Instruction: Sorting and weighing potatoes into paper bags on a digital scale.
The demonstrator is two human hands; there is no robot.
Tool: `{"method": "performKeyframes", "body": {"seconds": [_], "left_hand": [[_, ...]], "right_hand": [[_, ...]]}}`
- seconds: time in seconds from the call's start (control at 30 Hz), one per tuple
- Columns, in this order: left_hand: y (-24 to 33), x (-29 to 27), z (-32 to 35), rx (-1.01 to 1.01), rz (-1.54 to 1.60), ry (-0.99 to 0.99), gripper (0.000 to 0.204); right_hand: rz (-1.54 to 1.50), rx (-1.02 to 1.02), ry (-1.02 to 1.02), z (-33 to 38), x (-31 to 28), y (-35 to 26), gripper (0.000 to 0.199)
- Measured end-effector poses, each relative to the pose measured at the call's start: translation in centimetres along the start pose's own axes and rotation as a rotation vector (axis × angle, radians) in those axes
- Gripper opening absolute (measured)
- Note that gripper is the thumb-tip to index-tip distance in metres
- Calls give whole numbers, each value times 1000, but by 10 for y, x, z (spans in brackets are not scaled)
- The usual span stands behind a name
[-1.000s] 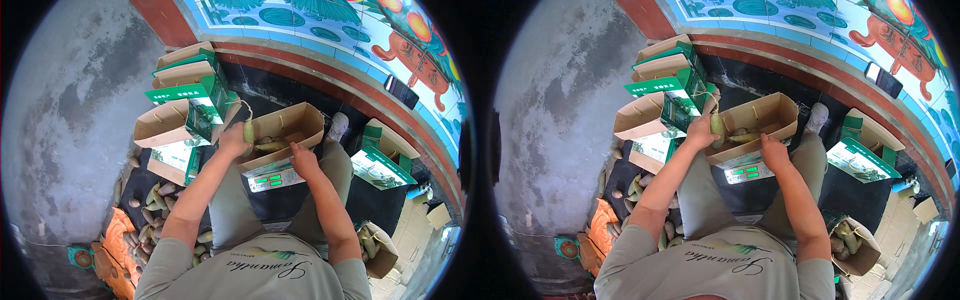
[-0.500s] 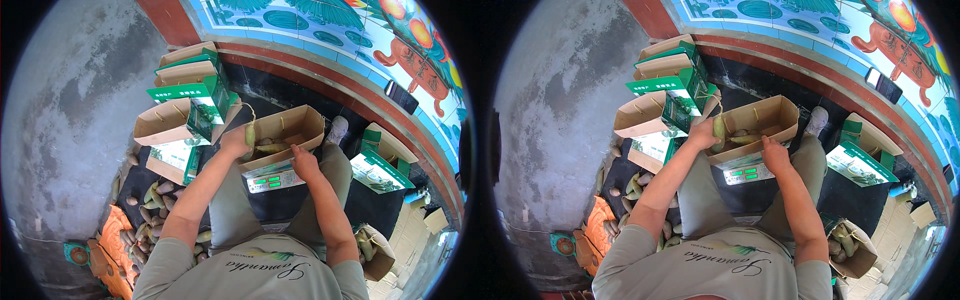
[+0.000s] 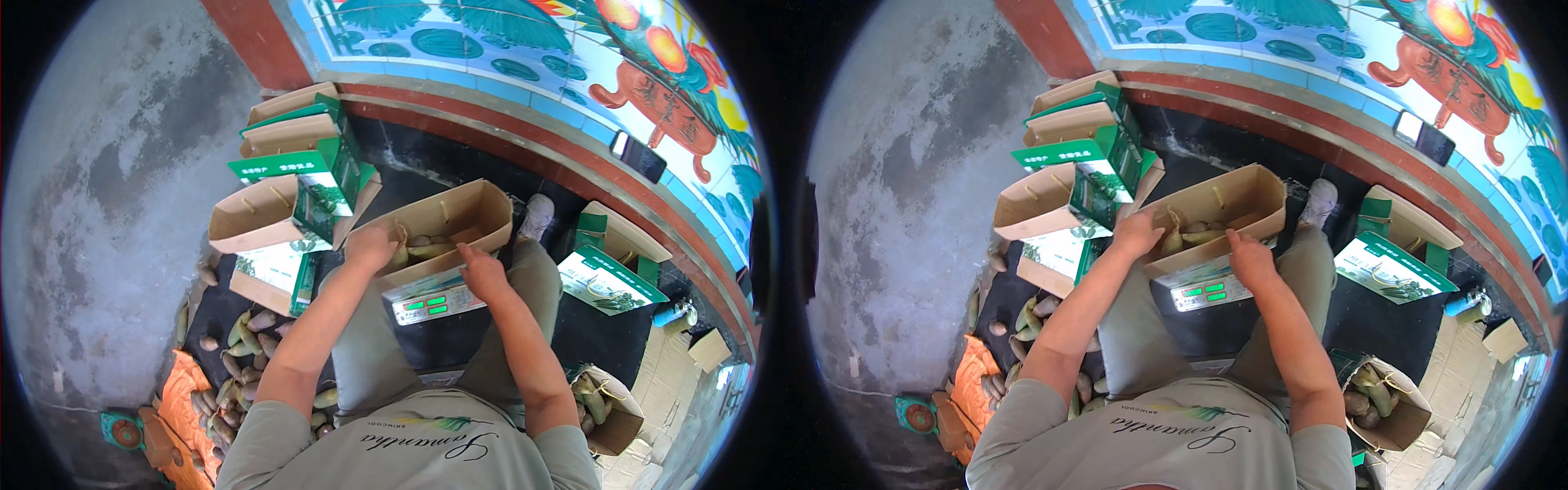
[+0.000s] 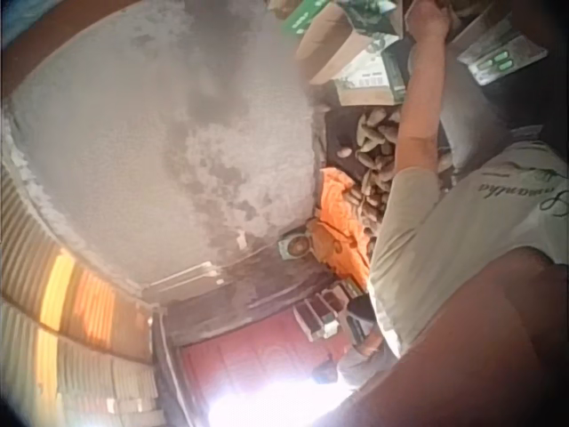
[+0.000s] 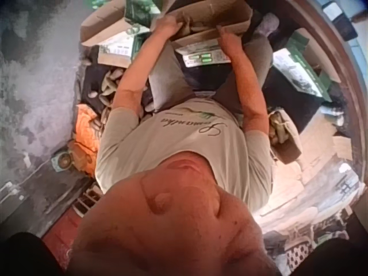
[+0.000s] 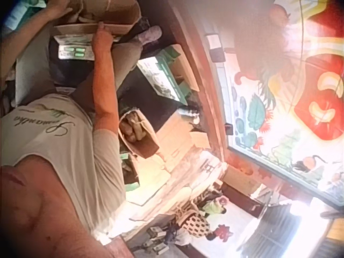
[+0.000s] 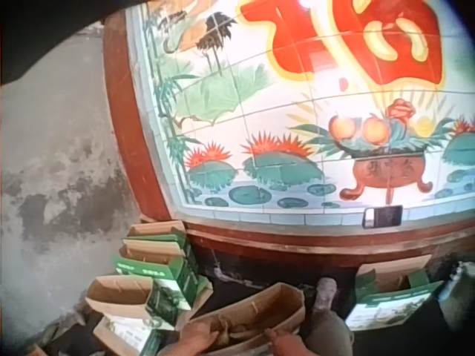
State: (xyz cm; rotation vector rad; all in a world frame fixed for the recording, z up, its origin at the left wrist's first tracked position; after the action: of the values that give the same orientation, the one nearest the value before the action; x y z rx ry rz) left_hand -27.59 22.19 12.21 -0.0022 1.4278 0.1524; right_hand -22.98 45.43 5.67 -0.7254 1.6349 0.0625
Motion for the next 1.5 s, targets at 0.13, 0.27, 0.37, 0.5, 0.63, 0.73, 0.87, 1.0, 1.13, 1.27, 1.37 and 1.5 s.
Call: {"method": "performKeyframes", "body": {"seconds": [0.13,0.27,0.37,0.5,0.63,0.73,0.87,1.0,1.13,1.27,1.37,1.5], "left_hand": [[-5,-10,10,-38,135,105,42],[-9,-6,10,9,158,176,37],[-7,-3,11,46,277,184,32],[-11,-4,13,56,349,206,26],[-10,-6,14,61,461,220,22],[-17,2,6,58,436,186,22],[-6,-6,11,103,460,185,20],[-27,-11,20,74,472,200,19],[-9,-6,13,111,469,151,19],[-9,-8,15,109,470,148,19],[-10,-12,16,81,458,151,18],[-12,-7,11,106,466,156,21]], "right_hand": [[-48,-6,-21,-3,-4,-5,51],[-169,-60,123,-6,-27,-17,44],[-433,-147,407,-8,-67,-35,35],[-722,-430,650,-8,-155,-96,29],[-835,-753,762,26,-250,-145,22],[-922,-824,676,41,-272,-158,14],[-896,-781,673,77,-285,-143,14],[-928,-789,663,90,-274,-157,15],[-905,-754,679,53,-270,-152,15],[-899,-760,677,43,-265,-163,16],[-908,-761,678,47,-262,-165,17],[-906,-761,683,34,-247,-182,18]]}}
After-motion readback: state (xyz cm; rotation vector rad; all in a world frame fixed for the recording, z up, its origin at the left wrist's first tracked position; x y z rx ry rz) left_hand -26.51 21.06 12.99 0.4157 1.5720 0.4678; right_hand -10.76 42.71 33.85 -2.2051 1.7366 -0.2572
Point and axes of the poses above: each hand's wrist, its own z-axis away from the middle knuckle, its own x-axis out of the palm, y = z × x, the point moved 2 cm from there along -z, towards the middle knuckle, and after that the axes turned 12 degrees about -x, right-handed, at the moved point
